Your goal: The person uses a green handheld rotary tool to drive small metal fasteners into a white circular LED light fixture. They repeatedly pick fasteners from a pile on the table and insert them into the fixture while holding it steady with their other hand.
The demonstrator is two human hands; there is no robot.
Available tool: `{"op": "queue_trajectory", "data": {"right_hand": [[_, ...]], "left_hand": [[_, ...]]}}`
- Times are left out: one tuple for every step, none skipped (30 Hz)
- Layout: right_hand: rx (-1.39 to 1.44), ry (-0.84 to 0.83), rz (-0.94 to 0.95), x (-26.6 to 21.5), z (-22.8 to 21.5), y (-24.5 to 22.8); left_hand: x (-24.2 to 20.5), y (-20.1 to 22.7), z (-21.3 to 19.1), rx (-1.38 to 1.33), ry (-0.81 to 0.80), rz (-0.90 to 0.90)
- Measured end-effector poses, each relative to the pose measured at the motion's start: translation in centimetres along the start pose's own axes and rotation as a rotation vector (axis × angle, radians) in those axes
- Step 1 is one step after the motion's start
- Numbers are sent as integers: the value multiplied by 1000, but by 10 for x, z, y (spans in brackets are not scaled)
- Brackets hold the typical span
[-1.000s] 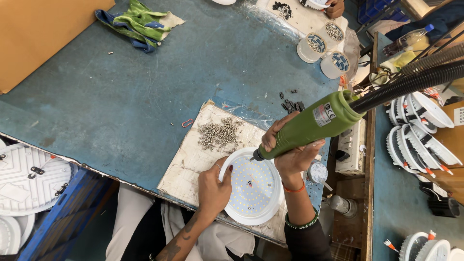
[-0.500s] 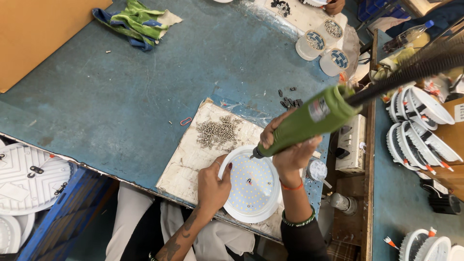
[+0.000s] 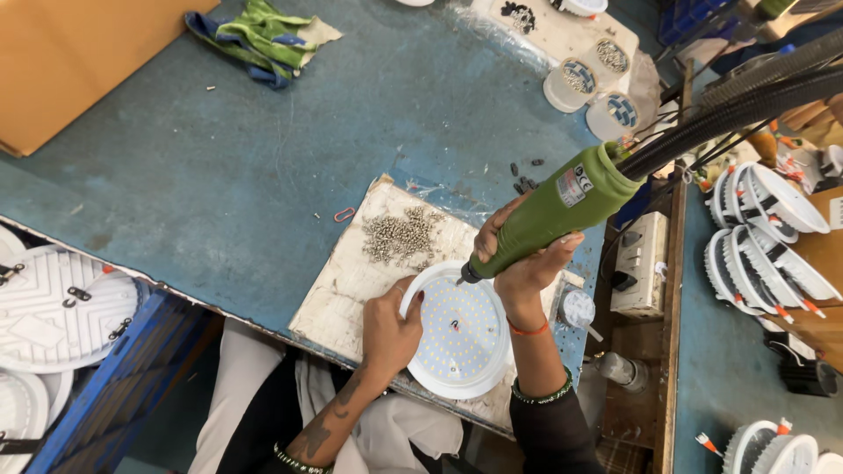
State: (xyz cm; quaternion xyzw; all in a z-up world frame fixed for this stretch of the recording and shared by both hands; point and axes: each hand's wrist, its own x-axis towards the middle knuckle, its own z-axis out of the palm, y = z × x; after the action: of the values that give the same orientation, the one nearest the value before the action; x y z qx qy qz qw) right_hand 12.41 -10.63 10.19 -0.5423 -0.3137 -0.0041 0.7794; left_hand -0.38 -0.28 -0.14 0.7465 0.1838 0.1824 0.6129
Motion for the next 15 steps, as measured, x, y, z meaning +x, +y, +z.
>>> {"op": "queue_trajectory", "data": {"right_hand": [[-35, 25, -16, -1, 1, -1], [-68, 45, -43, 2, 3, -2], [-52, 46, -43, 5, 4, -3], [-34, 47, -36, 4, 5, -4], [-16, 48, -29, 4, 5, -3], [-4, 48, -18, 2, 5, -2], [8, 47, -7, 0, 4, -1], [17, 50, 5, -3, 1, -1], [15, 40, 2, -6, -2, -1], [13, 31, -2, -9, -4, -1], [12, 21, -5, -12, -7, -2], [33, 17, 2, -13, -9, -3], [55, 13, 10, -14, -10, -4], [76, 9, 19, -14, -12, -5], [80, 19, 21, -14, -13, -5]], "left_hand": [[1, 0, 0, 29, 6, 38], [3, 3, 0, -7, 11, 39], [4, 5, 0, -42, 16, 40], [3, 7, -1, -75, 22, 34], [4, 7, -1, -70, 29, 46], [3, 7, -1, -63, 34, 51], [2, 7, -1, -56, 38, 55], [1, 7, -1, -34, 22, 20], [1, 7, -1, -11, 6, -15], [2, 7, -1, 12, -11, -49], [1, 8, -1, -6, -19, -60], [2, 9, -1, -22, -25, -69], [3, 10, -2, -38, -32, -79], [3, 11, -2, -56, -26, -60], [3, 12, -2, -74, -19, -41]]}}
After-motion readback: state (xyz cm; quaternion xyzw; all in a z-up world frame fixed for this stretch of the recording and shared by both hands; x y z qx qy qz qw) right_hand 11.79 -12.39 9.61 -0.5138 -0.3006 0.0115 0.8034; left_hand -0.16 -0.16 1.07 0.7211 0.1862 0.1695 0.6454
